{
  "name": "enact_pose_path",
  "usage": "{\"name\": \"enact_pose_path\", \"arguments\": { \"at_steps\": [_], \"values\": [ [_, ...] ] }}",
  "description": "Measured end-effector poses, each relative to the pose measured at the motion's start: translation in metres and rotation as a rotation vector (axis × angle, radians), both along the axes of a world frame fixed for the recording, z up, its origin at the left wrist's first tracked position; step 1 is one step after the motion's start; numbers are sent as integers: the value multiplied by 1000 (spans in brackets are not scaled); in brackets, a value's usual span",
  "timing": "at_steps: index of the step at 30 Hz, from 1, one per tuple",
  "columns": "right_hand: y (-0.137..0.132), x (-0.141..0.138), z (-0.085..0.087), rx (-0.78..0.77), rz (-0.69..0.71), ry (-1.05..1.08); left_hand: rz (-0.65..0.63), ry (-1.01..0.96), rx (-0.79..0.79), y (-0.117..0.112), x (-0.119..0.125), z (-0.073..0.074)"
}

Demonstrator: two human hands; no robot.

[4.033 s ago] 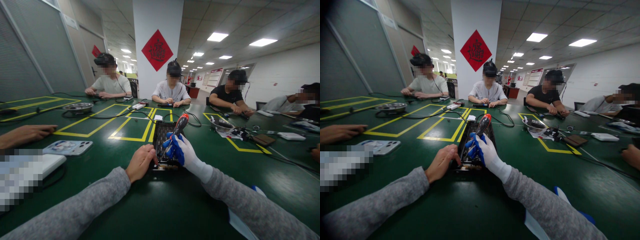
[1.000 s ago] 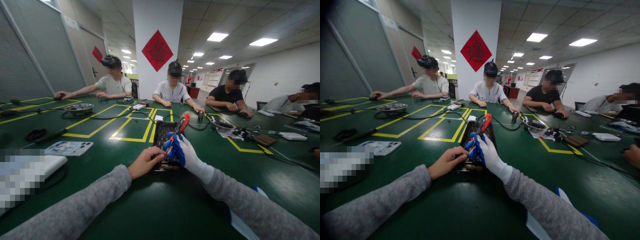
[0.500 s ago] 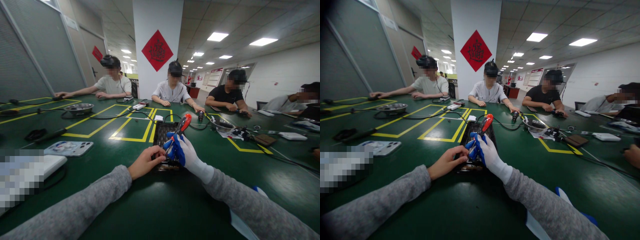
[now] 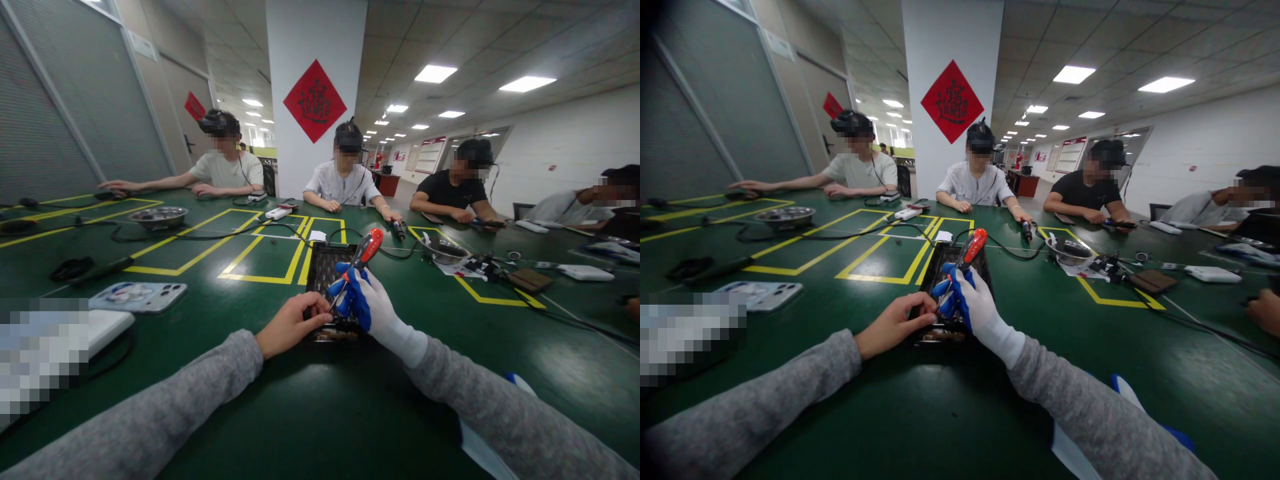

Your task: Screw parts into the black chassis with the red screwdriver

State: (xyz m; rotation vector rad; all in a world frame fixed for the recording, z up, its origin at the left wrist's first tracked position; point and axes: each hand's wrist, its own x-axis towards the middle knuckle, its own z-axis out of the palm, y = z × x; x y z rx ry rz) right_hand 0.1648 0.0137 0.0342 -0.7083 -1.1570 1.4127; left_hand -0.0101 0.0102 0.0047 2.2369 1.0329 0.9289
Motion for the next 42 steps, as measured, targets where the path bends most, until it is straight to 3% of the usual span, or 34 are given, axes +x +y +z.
{"name": "enact_pose_path", "arguments": {
  "at_steps": [8,14,20,27,33,39,42],
  "values": [
    [2,0,-2,21,36,5,-80,-10,19,-1,-2,3],
    [1,-1,-1,21,2,-7,-4,-26,-11,-1,0,2],
    [-1,-2,2,1,-1,0,-70,-33,8,-1,-1,3],
    [1,1,-2,44,9,-16,-9,-104,-34,-2,1,2],
    [1,0,-2,19,20,3,-82,-65,11,-1,0,4],
    [1,1,-2,39,8,3,11,-66,-17,-1,0,-1],
    [1,1,-2,21,14,6,-9,-68,-8,-1,-1,-1]
  ]
}}
